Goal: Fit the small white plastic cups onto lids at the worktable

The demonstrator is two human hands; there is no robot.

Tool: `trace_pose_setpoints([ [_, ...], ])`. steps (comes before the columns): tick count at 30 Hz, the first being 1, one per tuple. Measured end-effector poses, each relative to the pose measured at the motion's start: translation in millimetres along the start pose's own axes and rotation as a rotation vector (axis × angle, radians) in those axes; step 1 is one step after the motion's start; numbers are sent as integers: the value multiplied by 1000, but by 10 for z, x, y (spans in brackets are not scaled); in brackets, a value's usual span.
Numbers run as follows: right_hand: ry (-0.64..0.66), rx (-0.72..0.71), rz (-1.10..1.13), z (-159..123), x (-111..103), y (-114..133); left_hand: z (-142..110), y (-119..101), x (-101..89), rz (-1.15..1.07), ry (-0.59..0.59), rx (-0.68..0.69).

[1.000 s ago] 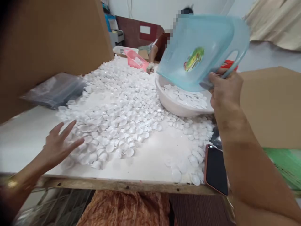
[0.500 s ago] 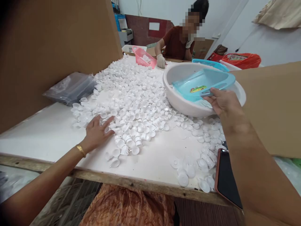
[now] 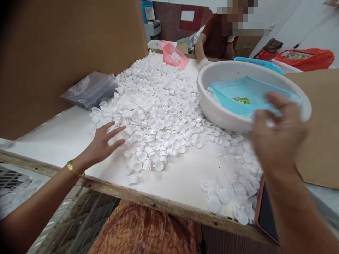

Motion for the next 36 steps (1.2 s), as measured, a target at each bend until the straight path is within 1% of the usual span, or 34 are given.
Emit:
trace_pose_setpoints([
  [1,82,14,63,-89,159,226,-89,19,7,5,10,13],
  [2,210,-13,158,-192,352,466,-174,23,30,0,30,22],
  [4,427,-128,320,-428,705,935,-322,-4,105,-24,69,25],
  [5,536,-199,342,-554,853,1141,-379,-28,145,-34,77,19],
  [7,704,-349,353,-784,1059,1472,-450,-80,214,-37,78,8],
  [8,765,-425,357,-879,1125,1595,-466,-101,241,-34,77,5],
  [10,838,-555,377,-1014,1220,1754,-470,-123,272,-42,73,4],
  [11,851,-598,381,-1053,1263,1791,-462,-122,278,-52,71,4],
  [13,847,-630,349,-1082,1365,1792,-434,-101,281,-77,70,-6],
  [16,816,-614,249,-1050,1523,1691,-379,-49,276,-111,98,-48],
  [19,781,-592,167,-985,1583,1580,-367,-40,208,-159,95,-111],
  [21,759,-569,142,-940,1542,1549,-420,-85,120,-155,56,-143],
  [22,750,-558,149,-923,1500,1559,-465,-128,84,-141,55,-138],
  [23,741,-547,173,-911,1448,1587,-518,-181,63,-127,75,-118],
  [26,742,-525,326,-932,1295,1776,-677,-340,101,-122,226,-7],
  [28,795,-521,398,-1002,1253,1930,-729,-372,160,-143,286,8],
  [29,829,-514,410,-1045,1256,1993,-731,-357,183,-168,292,-17],
  [31,885,-458,417,-1117,1289,2062,-707,-286,208,-269,277,-107],
  [33,909,-333,465,-1148,1325,2058,-675,-207,207,-425,240,-188],
  [35,920,-185,548,-1151,1340,2023,-659,-158,197,-541,200,-218],
  [36,927,-115,596,-1148,1338,2007,-658,-149,195,-555,183,-213],
])
Point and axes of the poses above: each hand's wrist, its own z-axis towards the middle knuckle, its own x-axis out of the palm, y = z × x, the point moved 4 cm from there along z, towards the middle knuckle, and after that the axes turned 7 degrees about -x, right-handed, at the moved point
